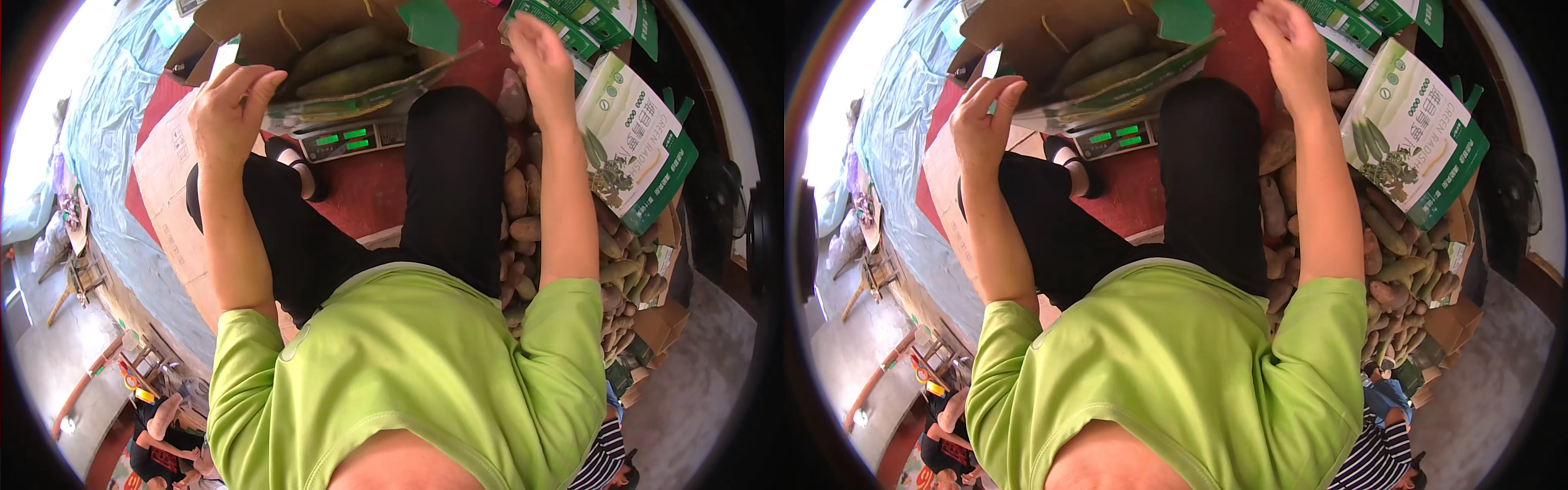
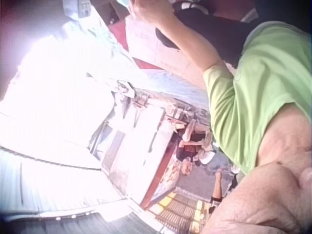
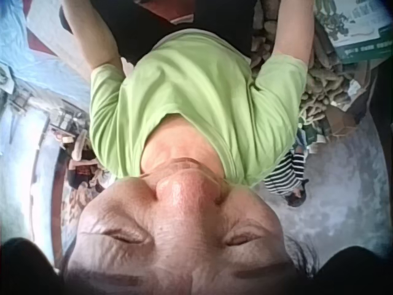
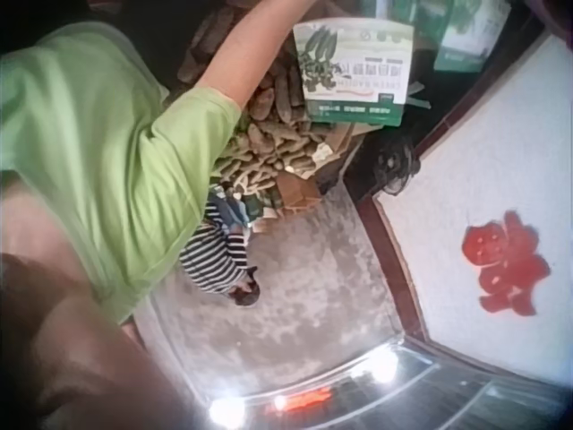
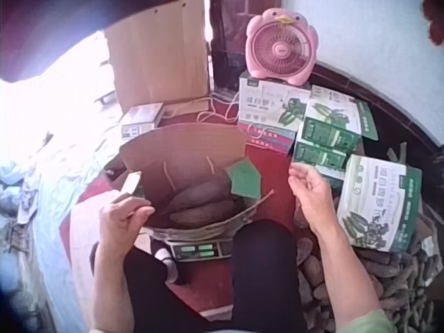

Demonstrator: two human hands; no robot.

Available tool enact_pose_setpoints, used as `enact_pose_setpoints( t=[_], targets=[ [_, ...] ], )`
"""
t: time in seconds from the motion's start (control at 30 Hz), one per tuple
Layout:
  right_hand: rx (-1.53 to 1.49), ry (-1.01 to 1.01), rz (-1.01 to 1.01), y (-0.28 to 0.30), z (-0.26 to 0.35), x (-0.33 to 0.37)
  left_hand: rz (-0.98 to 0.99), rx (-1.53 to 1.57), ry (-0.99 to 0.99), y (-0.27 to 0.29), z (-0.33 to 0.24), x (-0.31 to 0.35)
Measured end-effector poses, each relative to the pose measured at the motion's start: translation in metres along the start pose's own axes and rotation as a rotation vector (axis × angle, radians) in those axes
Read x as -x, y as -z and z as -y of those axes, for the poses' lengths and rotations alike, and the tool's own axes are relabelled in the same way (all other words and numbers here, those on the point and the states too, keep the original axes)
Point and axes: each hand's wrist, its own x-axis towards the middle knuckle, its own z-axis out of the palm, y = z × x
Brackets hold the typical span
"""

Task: Picking up produce from a floor pile, placing it in a box on a scale, and preparing the box.

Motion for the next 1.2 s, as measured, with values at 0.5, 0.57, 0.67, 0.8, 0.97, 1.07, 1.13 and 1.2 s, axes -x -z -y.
enact_pose_setpoints(
  t=[0.5,0.57,0.67,0.8,0.97,1.07,1.13,1.2],
  targets=[
    [0.427,-0.919,-0.112,0.144,-0.232,0.258,-0.336,0.684,0.825,0.012,0.083,-0.005],
    [0.325,-1.004,-0.156,0.136,-0.219,0.235,-0.202,0.669,0.982,0.013,0.096,-0.004],
    [0.188,-0.998,-0.153,0.133,-0.193,0.179,-0.038,0.732,1.136,-0.002,0.114,-0.006],
    [0.298,-0.716,0.074,0.086,-0.122,0.055,0.2,0.795,1.156,0.0,0.132,0.006],
    [0.417,-0.476,0.336,0.035,-0.041,-0.065,0.211,0.753,1.179,-0.004,0.118,0.0],
    [0.476,-0.538,0.377,0.002,-0.024,-0.098,0.297,0.799,1.206,-0.006,0.123,-0.003],
    [0.484,-0.618,0.381,-0.007,-0.033,-0.106,0.366,0.844,1.255,-0.006,0.132,-0.009],
    [0.546,-0.582,0.445,-0.015,-0.053,-0.096,0.385,0.832,1.259,-0.006,0.143,-0.014]
  ],
)
